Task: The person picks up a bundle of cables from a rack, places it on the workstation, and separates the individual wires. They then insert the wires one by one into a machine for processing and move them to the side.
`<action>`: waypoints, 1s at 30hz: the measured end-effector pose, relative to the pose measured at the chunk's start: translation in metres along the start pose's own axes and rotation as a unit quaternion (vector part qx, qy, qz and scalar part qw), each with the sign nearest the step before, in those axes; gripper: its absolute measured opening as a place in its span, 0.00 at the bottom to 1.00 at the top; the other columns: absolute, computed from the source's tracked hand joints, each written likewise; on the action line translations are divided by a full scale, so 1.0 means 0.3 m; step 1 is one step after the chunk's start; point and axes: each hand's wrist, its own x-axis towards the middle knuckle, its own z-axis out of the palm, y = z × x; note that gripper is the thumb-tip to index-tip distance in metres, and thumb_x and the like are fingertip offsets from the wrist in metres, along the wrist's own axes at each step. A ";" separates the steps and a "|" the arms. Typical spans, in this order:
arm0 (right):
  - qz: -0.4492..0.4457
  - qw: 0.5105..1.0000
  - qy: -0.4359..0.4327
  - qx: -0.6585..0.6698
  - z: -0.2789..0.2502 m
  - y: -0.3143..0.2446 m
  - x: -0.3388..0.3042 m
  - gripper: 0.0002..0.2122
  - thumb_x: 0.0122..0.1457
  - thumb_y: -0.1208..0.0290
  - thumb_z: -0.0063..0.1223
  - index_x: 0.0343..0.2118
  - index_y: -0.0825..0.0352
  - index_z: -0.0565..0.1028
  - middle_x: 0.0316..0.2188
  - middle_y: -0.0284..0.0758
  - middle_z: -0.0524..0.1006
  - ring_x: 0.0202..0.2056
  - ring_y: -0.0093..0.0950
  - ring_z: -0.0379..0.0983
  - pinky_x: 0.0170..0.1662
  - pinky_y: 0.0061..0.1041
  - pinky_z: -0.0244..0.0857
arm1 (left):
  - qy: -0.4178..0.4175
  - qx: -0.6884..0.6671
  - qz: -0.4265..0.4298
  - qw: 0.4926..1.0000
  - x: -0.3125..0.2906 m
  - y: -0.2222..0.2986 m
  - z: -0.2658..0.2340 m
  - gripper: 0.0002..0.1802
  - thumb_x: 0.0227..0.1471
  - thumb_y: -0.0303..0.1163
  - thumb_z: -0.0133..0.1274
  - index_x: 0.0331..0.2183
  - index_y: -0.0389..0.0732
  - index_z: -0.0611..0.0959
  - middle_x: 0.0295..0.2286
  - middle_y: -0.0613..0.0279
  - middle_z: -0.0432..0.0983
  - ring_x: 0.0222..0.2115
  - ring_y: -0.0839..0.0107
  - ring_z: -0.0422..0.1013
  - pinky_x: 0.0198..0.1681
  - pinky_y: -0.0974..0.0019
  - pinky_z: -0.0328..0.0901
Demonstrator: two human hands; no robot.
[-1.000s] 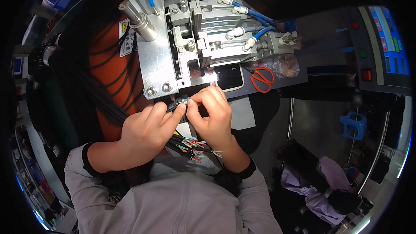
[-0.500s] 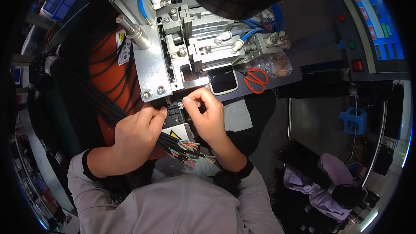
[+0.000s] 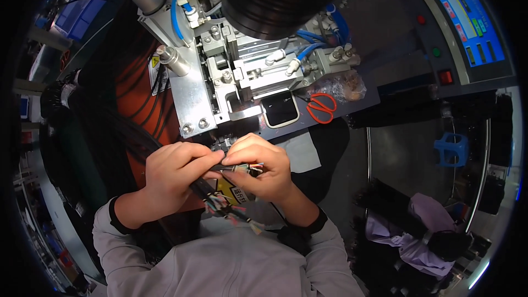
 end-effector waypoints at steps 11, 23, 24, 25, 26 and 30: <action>0.008 0.999 0.008 -0.044 0.000 -0.028 0.035 0.10 0.46 0.83 0.63 0.33 0.71 0.76 0.30 0.39 0.78 0.31 0.28 0.74 0.35 0.24 0.67 | 0.097 -0.056 0.029 0.993 -0.015 0.003 0.020 0.23 0.33 0.23 0.59 0.38 0.32 0.80 0.29 0.56 0.75 0.22 0.66 0.73 0.24 0.70 0.68; -0.158 0.943 0.079 -0.280 0.053 -0.070 0.054 0.13 0.45 0.80 0.65 0.35 0.69 0.76 0.31 0.37 0.78 0.30 0.31 0.74 0.35 0.25 0.67 | 0.113 -0.089 -0.012 0.989 -0.020 -0.006 0.028 0.16 0.36 0.26 0.60 0.33 0.36 0.80 0.21 0.64 0.66 0.18 0.70 0.67 0.16 0.68 0.60; -0.153 0.940 0.071 -0.296 0.051 -0.075 0.056 0.12 0.45 0.80 0.65 0.34 0.69 0.76 0.30 0.37 0.77 0.30 0.30 0.73 0.35 0.25 0.67 | 0.111 -0.090 -0.011 0.990 -0.021 -0.006 0.029 0.15 0.37 0.26 0.60 0.33 0.36 0.79 0.20 0.64 0.65 0.17 0.70 0.67 0.16 0.68 0.59; -0.147 0.937 0.063 -0.311 0.049 -0.076 0.057 0.11 0.44 0.80 0.66 0.33 0.69 0.77 0.30 0.36 0.77 0.30 0.30 0.73 0.35 0.25 0.67 | 0.109 -0.091 -0.010 0.990 -0.022 -0.006 0.030 0.14 0.37 0.26 0.60 0.32 0.37 0.79 0.20 0.64 0.64 0.17 0.70 0.66 0.16 0.68 0.59; -0.147 0.937 0.063 -0.312 0.041 -0.076 0.056 0.11 0.44 0.80 0.66 0.33 0.69 0.77 0.30 0.36 0.77 0.30 0.30 0.73 0.35 0.25 0.67 | 0.107 -0.093 -0.006 0.990 -0.021 -0.006 0.031 0.13 0.37 0.26 0.59 0.32 0.37 0.79 0.20 0.64 0.64 0.16 0.71 0.65 0.15 0.68 0.58; 0.021 0.995 -0.010 -0.095 0.016 -0.064 0.056 0.10 0.43 0.84 0.64 0.29 0.69 0.76 0.27 0.36 0.76 0.30 0.30 0.73 0.35 0.24 0.66 | 0.105 -0.084 -0.002 0.991 -0.016 0.000 0.029 0.12 0.37 0.27 0.59 0.30 0.37 0.78 0.19 0.64 0.62 0.16 0.71 0.65 0.15 0.68 0.56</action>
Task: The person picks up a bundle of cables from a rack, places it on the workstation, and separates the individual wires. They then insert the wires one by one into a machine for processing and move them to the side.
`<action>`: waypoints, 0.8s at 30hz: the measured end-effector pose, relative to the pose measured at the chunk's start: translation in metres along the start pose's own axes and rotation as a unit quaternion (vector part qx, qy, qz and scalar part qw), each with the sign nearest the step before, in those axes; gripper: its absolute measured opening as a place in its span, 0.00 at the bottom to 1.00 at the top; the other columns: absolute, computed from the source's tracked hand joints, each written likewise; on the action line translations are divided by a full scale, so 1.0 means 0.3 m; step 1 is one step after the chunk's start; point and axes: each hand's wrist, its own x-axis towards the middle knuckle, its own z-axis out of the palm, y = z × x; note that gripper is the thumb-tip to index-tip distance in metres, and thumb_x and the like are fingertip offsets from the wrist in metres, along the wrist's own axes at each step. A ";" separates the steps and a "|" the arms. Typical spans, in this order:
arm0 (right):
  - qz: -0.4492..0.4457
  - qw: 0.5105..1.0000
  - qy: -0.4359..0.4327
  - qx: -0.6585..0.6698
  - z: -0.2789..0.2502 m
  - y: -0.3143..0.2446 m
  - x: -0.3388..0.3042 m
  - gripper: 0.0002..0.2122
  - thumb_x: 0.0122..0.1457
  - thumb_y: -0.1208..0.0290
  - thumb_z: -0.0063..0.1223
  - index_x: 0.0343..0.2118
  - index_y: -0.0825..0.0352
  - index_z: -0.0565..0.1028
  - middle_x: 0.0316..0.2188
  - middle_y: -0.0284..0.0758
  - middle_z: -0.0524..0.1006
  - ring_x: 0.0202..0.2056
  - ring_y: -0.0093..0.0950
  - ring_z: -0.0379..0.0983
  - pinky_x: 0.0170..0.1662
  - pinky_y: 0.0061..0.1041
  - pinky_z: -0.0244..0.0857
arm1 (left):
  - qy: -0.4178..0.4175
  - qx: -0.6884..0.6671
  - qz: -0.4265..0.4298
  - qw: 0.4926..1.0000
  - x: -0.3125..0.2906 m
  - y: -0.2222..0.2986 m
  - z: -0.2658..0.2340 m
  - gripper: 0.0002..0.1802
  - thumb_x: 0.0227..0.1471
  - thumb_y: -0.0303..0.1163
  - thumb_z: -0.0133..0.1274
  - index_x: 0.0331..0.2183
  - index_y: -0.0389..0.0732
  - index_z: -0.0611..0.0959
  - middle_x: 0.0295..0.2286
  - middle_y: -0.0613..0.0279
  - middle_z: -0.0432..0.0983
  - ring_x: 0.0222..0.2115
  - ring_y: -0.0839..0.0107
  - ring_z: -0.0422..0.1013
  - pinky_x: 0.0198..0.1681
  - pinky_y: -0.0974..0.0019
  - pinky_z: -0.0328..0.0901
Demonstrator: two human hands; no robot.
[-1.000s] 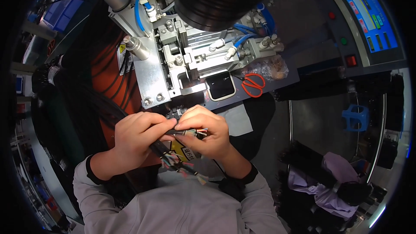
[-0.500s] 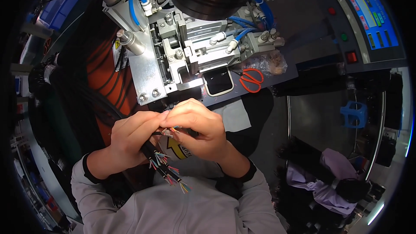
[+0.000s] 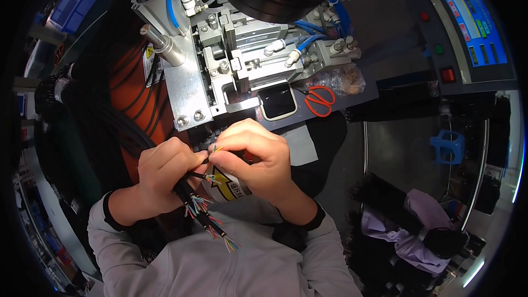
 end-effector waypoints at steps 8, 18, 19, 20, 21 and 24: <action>-0.111 0.960 0.055 -0.251 0.010 -0.030 0.005 0.09 0.42 0.85 0.63 0.28 0.72 0.77 0.27 0.38 0.76 0.30 0.26 0.72 0.34 0.23 0.65 | -0.032 0.097 -0.004 0.995 -0.005 0.009 -0.002 0.12 0.36 0.29 0.58 0.28 0.38 0.77 0.21 0.65 0.61 0.18 0.72 0.66 0.16 0.68 0.57; -0.008 0.989 0.054 -0.136 0.006 -0.018 0.004 0.07 0.45 0.81 0.64 0.25 0.69 0.75 0.23 0.32 0.74 0.26 0.22 0.69 0.30 0.20 0.62 | -0.044 0.063 -0.010 0.997 0.002 0.009 0.000 0.10 0.37 0.26 0.55 0.28 0.40 0.77 0.21 0.66 0.61 0.18 0.74 0.65 0.16 0.71 0.56; -0.118 0.954 0.047 -0.272 0.008 -0.019 0.005 0.07 0.46 0.79 0.64 0.25 0.69 0.74 0.23 0.30 0.73 0.25 0.20 0.68 0.29 0.19 0.61 | -0.046 0.097 -0.001 0.994 -0.001 0.010 0.000 0.09 0.37 0.26 0.55 0.28 0.40 0.77 0.21 0.66 0.61 0.18 0.75 0.65 0.16 0.72 0.56; -0.117 0.954 0.047 -0.271 0.004 -0.021 0.007 0.07 0.46 0.79 0.64 0.25 0.69 0.74 0.23 0.30 0.73 0.25 0.20 0.68 0.29 0.19 0.61 | -0.047 0.131 0.008 0.990 -0.003 0.010 0.001 0.09 0.37 0.26 0.55 0.28 0.40 0.77 0.21 0.66 0.61 0.18 0.75 0.65 0.16 0.72 0.55; -0.048 0.971 0.024 -0.231 -0.008 -0.028 0.011 0.06 0.47 0.80 0.63 0.24 0.69 0.74 0.23 0.32 0.74 0.26 0.21 0.69 0.30 0.19 0.61 | -0.047 0.130 0.008 0.990 -0.003 0.011 0.001 0.09 0.37 0.26 0.55 0.28 0.40 0.77 0.21 0.66 0.61 0.18 0.75 0.65 0.16 0.72 0.55; 0.091 0.985 -0.024 -0.146 -0.039 -0.033 0.015 0.06 0.47 0.83 0.61 0.23 0.70 0.73 0.25 0.35 0.75 0.28 0.23 0.70 0.32 0.21 0.62 | -0.081 0.131 0.007 0.988 -0.002 0.013 -0.003 0.16 0.35 0.28 0.57 0.32 0.34 0.80 0.22 0.63 0.66 0.19 0.70 0.66 0.18 0.69 0.59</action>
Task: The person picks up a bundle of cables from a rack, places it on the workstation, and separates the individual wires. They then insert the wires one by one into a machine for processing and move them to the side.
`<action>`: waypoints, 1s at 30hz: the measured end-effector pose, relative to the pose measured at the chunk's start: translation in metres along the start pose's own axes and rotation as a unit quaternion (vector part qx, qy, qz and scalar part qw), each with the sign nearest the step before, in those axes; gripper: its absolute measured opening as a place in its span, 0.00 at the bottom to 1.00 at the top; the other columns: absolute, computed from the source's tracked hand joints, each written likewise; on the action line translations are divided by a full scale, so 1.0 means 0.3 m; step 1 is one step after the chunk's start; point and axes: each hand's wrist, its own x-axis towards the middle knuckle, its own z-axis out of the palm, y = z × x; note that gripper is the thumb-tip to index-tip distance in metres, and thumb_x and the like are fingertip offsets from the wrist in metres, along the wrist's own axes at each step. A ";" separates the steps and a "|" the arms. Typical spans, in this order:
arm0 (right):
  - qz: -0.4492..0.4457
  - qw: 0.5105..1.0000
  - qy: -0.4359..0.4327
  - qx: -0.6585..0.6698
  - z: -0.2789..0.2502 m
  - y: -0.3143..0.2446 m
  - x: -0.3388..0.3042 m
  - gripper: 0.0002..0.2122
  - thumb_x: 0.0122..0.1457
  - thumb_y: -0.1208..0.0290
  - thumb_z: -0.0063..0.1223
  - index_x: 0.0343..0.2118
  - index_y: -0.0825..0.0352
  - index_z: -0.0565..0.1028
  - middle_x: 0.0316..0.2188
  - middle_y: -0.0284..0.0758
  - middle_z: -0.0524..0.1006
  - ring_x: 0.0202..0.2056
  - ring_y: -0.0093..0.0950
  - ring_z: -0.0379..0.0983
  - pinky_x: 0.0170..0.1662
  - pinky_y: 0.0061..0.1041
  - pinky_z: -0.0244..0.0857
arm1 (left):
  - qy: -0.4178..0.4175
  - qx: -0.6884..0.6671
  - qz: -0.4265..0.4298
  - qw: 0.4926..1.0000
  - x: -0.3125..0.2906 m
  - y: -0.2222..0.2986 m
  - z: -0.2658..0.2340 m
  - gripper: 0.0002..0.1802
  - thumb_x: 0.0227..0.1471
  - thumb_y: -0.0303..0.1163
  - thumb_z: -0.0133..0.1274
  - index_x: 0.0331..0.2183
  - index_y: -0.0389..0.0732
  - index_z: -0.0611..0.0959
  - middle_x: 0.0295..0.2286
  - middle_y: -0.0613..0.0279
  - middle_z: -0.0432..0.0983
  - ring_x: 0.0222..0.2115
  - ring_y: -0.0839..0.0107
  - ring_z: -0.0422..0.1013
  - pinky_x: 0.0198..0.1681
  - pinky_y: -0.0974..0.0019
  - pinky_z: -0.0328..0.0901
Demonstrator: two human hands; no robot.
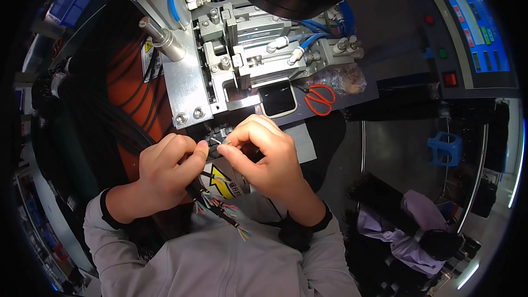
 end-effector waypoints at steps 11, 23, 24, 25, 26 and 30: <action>0.037 0.999 0.020 0.015 0.030 0.080 -0.021 0.03 0.50 0.81 0.58 0.28 0.71 0.76 0.26 0.36 0.77 0.29 0.26 0.72 0.34 0.23 0.64 | -0.001 0.072 0.042 0.997 -0.014 0.016 0.039 0.15 0.38 0.28 0.53 0.34 0.38 0.80 0.23 0.70 0.64 0.20 0.80 0.62 0.17 0.77 0.53; -0.054 0.989 0.050 -0.129 0.088 0.096 -0.008 0.04 0.46 0.83 0.56 0.22 0.70 0.71 0.19 0.36 0.70 0.23 0.30 0.66 0.30 0.26 0.61 | -0.024 0.174 -0.022 0.984 -0.022 0.032 0.072 0.12 0.42 0.29 0.54 0.34 0.39 0.81 0.24 0.71 0.65 0.21 0.82 0.63 0.17 0.78 0.54; -0.054 0.989 0.051 -0.127 0.092 0.105 -0.009 0.04 0.46 0.83 0.56 0.22 0.70 0.71 0.19 0.36 0.70 0.23 0.30 0.66 0.30 0.26 0.61 | -0.023 0.177 -0.020 0.984 -0.021 0.033 0.071 0.12 0.42 0.29 0.54 0.33 0.39 0.81 0.24 0.71 0.65 0.21 0.82 0.63 0.17 0.78 0.54; -0.049 0.991 0.060 -0.110 0.096 0.117 -0.008 0.04 0.46 0.83 0.55 0.22 0.70 0.71 0.20 0.35 0.70 0.24 0.30 0.66 0.30 0.25 0.60 | -0.025 0.178 -0.019 0.984 -0.019 0.033 0.072 0.12 0.42 0.29 0.54 0.33 0.39 0.81 0.24 0.71 0.65 0.21 0.82 0.63 0.17 0.78 0.54; -0.044 0.992 0.069 -0.093 0.101 0.131 -0.008 0.04 0.46 0.83 0.55 0.22 0.70 0.71 0.20 0.34 0.70 0.24 0.29 0.66 0.30 0.25 0.60 | -0.024 0.173 -0.015 0.985 -0.016 0.031 0.074 0.12 0.42 0.28 0.54 0.33 0.39 0.81 0.24 0.71 0.65 0.21 0.82 0.63 0.17 0.78 0.54; 0.041 0.995 0.085 0.019 0.115 0.158 -0.025 0.03 0.48 0.83 0.53 0.23 0.70 0.71 0.21 0.33 0.71 0.25 0.26 0.66 0.30 0.23 0.60 | -0.017 0.155 -0.003 0.988 -0.007 0.016 0.075 0.11 0.42 0.28 0.54 0.33 0.39 0.80 0.23 0.71 0.65 0.20 0.82 0.63 0.17 0.78 0.54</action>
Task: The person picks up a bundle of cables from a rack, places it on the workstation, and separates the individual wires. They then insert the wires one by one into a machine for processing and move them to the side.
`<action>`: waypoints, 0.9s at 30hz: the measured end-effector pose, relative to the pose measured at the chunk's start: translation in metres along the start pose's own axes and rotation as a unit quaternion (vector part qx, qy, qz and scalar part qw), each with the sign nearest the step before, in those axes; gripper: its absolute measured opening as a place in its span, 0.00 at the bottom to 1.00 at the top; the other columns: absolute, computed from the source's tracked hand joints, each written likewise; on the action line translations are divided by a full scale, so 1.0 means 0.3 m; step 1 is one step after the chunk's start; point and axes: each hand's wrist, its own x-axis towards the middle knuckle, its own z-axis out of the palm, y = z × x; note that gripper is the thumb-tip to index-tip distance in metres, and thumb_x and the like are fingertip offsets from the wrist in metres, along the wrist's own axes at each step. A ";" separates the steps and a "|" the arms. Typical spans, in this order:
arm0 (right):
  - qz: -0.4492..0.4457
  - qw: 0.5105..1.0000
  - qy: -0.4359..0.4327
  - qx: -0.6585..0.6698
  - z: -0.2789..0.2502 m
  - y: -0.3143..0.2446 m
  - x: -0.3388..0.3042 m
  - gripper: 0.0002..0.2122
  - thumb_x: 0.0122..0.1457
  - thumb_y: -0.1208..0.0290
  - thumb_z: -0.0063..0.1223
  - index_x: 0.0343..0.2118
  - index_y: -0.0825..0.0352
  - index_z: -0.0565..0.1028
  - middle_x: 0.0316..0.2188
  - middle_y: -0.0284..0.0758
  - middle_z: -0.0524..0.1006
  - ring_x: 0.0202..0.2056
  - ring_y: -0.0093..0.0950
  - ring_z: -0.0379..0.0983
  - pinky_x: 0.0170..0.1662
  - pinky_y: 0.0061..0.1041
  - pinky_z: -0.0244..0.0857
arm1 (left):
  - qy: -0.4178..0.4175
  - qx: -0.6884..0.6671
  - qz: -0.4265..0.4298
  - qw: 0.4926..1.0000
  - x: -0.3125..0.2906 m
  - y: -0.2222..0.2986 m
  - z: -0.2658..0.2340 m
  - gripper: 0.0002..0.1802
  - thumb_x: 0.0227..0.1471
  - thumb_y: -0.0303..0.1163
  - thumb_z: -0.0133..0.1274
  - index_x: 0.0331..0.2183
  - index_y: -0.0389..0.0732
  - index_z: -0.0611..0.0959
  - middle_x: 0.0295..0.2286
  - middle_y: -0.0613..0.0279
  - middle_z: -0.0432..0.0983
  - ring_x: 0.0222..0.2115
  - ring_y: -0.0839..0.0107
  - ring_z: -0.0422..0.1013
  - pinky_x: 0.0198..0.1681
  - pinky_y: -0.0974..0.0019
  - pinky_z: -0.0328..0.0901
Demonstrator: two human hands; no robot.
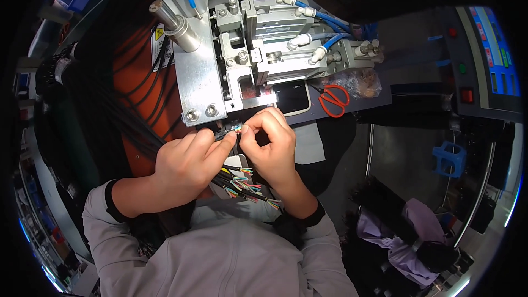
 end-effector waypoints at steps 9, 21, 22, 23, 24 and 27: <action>-0.019 1.000 0.021 -0.010 0.010 0.004 0.000 0.03 0.50 0.81 0.55 0.25 0.70 0.72 0.24 0.35 0.72 0.26 0.26 0.68 0.31 0.23 0.62 | 0.028 -0.031 0.001 0.999 0.004 -0.017 0.005 0.12 0.41 0.28 0.54 0.32 0.39 0.80 0.23 0.70 0.65 0.20 0.81 0.65 0.18 0.77 0.56; -0.060 0.994 -0.002 0.089 -0.034 0.020 0.006 0.07 0.47 0.84 0.60 0.30 0.71 0.75 0.27 0.35 0.75 0.30 0.27 0.71 0.36 0.22 0.65 | -0.085 0.047 -0.047 0.994 -0.033 0.009 -0.049 0.14 0.40 0.29 0.54 0.34 0.36 0.80 0.29 0.64 0.71 0.21 0.77 0.69 0.21 0.76 0.61; -0.060 0.994 -0.002 0.089 -0.045 0.013 0.012 0.07 0.47 0.84 0.60 0.30 0.71 0.75 0.27 0.35 0.75 0.30 0.27 0.71 0.36 0.22 0.65 | -0.088 0.065 -0.052 0.993 -0.033 0.011 -0.049 0.14 0.40 0.29 0.55 0.34 0.36 0.80 0.29 0.63 0.71 0.22 0.77 0.69 0.22 0.76 0.61; -0.107 0.985 -0.060 0.121 -0.058 -0.003 0.021 0.08 0.47 0.84 0.61 0.31 0.71 0.75 0.27 0.35 0.75 0.30 0.27 0.72 0.36 0.22 0.65 | -0.088 0.065 -0.052 0.993 -0.031 0.007 -0.049 0.14 0.40 0.29 0.55 0.34 0.36 0.80 0.29 0.63 0.71 0.22 0.77 0.69 0.22 0.76 0.61; -0.154 0.969 -0.117 0.151 -0.070 -0.020 0.028 0.10 0.46 0.84 0.62 0.33 0.71 0.75 0.27 0.35 0.75 0.31 0.27 0.72 0.36 0.23 0.66 | -0.063 0.006 -0.049 0.997 -0.028 -0.001 -0.048 0.15 0.40 0.27 0.56 0.36 0.35 0.81 0.30 0.63 0.72 0.23 0.75 0.70 0.22 0.74 0.62; -0.172 0.955 -0.148 0.193 -0.081 -0.038 0.030 0.12 0.45 0.83 0.63 0.34 0.71 0.75 0.28 0.35 0.76 0.31 0.28 0.72 0.36 0.25 0.66 | -0.013 -0.111 -0.041 0.993 -0.005 -0.024 -0.054 0.18 0.41 0.25 0.58 0.38 0.34 0.81 0.32 0.61 0.73 0.25 0.72 0.72 0.23 0.71 0.64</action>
